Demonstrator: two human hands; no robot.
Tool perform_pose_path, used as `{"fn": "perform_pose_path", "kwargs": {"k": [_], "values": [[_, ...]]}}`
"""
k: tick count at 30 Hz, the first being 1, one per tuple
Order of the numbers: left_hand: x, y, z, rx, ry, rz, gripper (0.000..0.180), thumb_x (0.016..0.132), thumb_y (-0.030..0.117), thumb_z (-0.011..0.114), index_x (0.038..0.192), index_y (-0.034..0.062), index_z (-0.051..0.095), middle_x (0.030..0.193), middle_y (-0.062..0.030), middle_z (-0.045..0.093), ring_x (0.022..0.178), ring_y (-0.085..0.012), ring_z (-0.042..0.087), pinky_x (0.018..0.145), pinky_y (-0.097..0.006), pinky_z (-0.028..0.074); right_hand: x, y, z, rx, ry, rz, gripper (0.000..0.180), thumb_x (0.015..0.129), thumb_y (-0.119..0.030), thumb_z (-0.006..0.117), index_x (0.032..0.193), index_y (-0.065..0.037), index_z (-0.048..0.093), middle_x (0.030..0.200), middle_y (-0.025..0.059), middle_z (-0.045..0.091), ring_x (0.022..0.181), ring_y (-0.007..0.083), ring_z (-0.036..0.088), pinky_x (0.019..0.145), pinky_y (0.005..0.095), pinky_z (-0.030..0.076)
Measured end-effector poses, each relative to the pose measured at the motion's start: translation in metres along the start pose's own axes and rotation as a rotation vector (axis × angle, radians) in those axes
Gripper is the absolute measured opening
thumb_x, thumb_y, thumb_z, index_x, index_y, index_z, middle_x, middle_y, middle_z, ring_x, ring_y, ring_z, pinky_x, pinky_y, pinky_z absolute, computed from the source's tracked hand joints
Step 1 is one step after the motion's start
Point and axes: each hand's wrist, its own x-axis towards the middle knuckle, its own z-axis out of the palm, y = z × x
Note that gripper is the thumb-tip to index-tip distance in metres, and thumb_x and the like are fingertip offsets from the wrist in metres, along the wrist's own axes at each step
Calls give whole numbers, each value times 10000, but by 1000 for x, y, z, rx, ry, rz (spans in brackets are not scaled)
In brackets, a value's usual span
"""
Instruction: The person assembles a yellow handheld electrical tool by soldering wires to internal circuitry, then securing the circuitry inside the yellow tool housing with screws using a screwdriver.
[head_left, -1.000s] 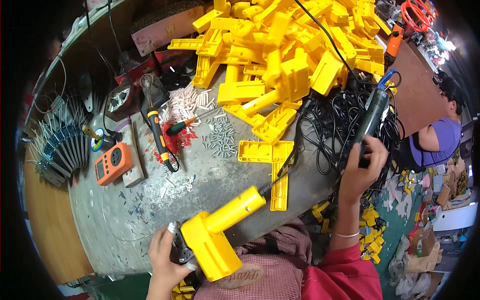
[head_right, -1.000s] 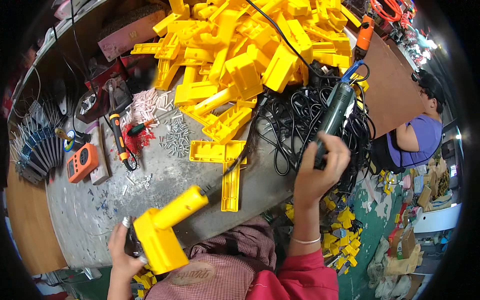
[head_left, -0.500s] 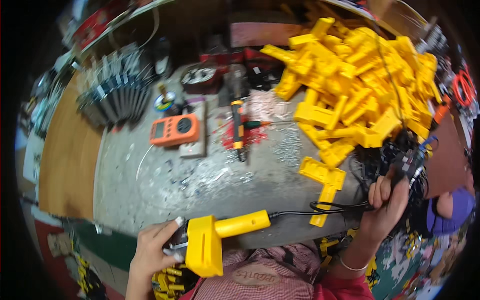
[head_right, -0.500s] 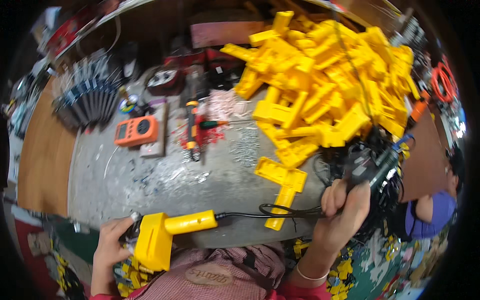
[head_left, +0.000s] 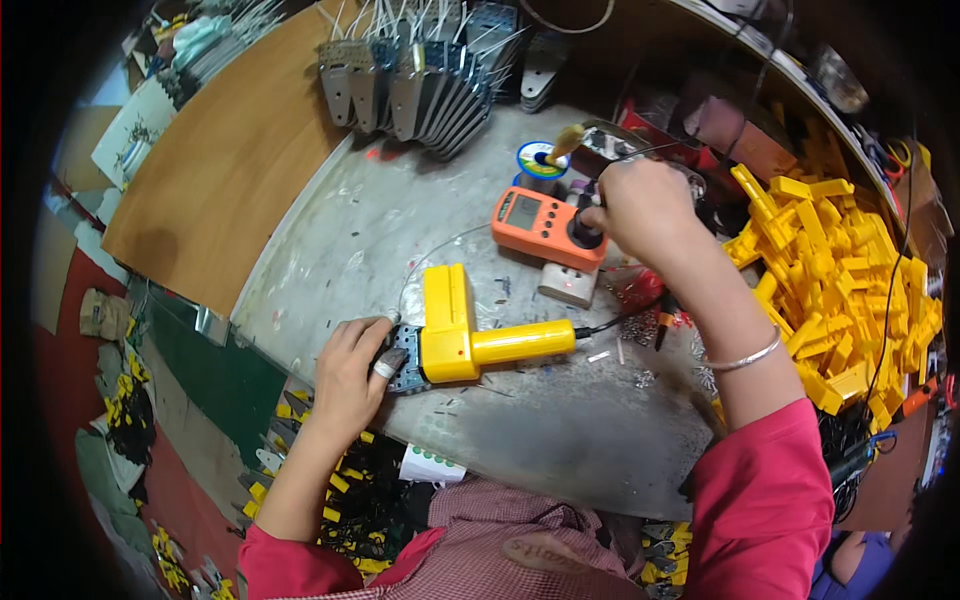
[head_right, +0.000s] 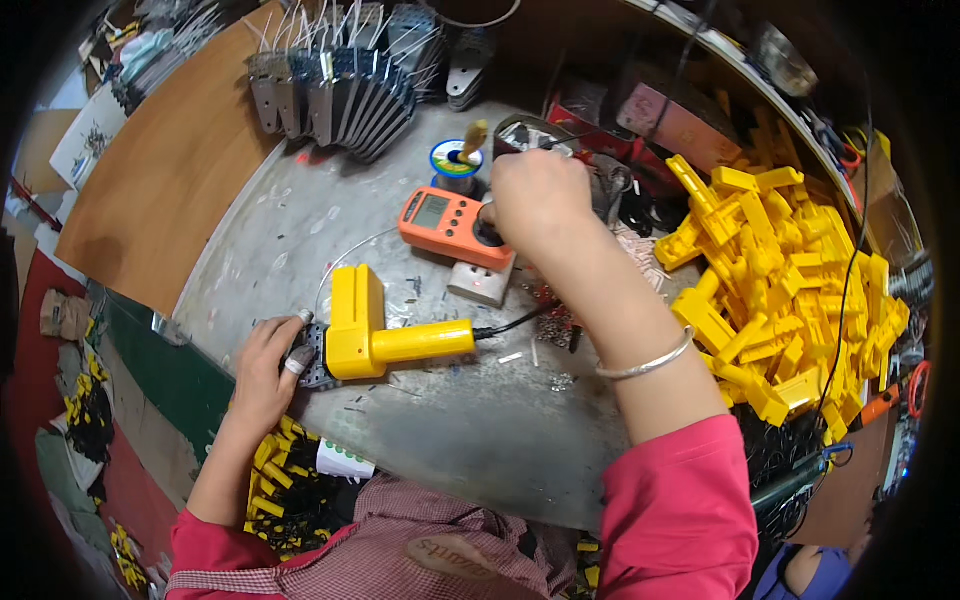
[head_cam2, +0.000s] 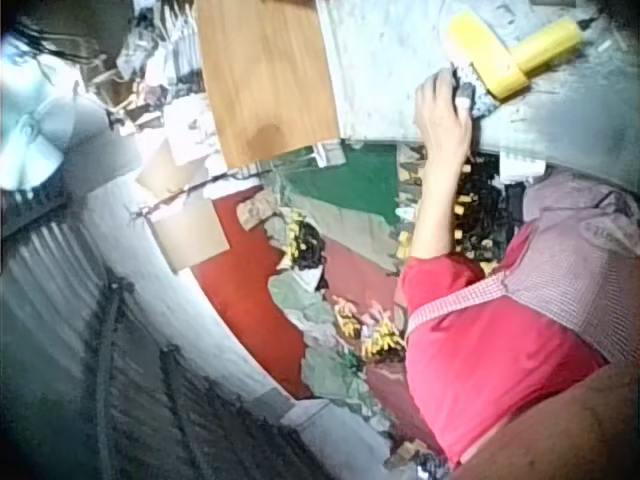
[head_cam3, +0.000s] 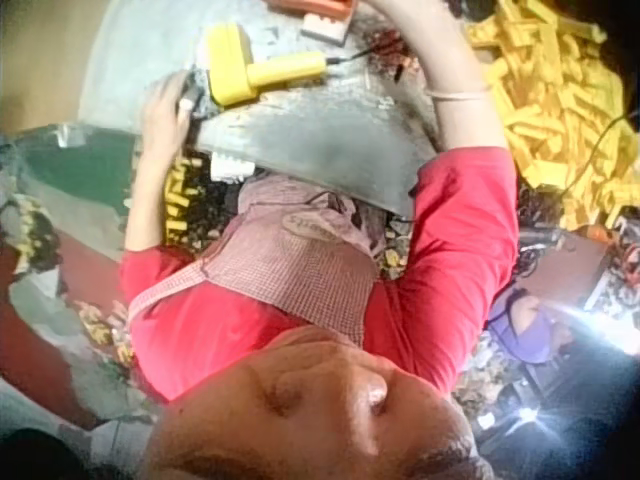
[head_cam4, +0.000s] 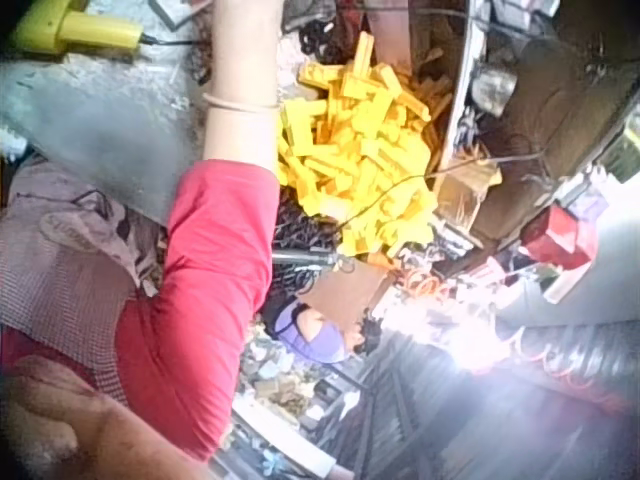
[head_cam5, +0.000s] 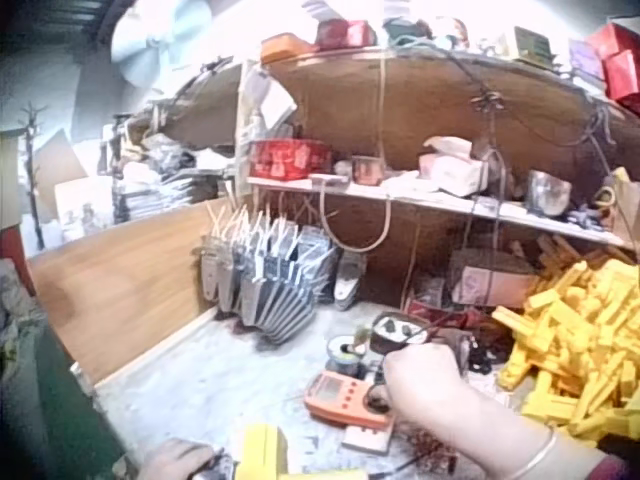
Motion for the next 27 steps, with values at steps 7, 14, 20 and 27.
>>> {"fn": "perform_pose_path", "kwargs": {"k": [7, 14, 20, 27], "values": [[-8, 5, 1, 4, 199, 178, 373, 763, 60, 632, 1127, -14, 596, 1066, -198, 608, 939, -378, 594, 824, -435, 473, 11, -4, 14, -106, -18, -84, 233, 731, -281, 722, 767, -51, 709, 739, 157, 671, 753, 316, 677, 704, 419, 543], [-92, 10, -13, -102, 60, 194, 222, 706, 138, 684, 888, 22, 633, 736, -115, 562, 636, -295, 535, 532, -382, 421, 12, -6, 21, -94, 6, -100, 236, 726, -297, 702, 802, -74, 711, 768, 150, 672, 766, 324, 669, 707, 425, 535], [-122, 5, 8, -392, -185, -361, 466, 710, 284, 798, 1055, 19, 631, 952, -138, 642, 899, -298, 633, 810, -359, 497, -41, -52, 3, 4, 655, -451, 177, 715, -92, 693, 876, -56, 632, 889, 120, 577, 810, 284, 566, 681, 401, 468], [-120, 17, 18, -1240, -552, -746, 422, 734, -18, 712, 1148, 3, 633, 1127, -76, 652, 1042, -129, 585, 915, -297, 466, -161, -137, 38, 788, -193, -503, 159, 719, -64, 694, 836, -45, 589, 784, 103, 500, 728, 299, 566, 615, 401, 482]]}}
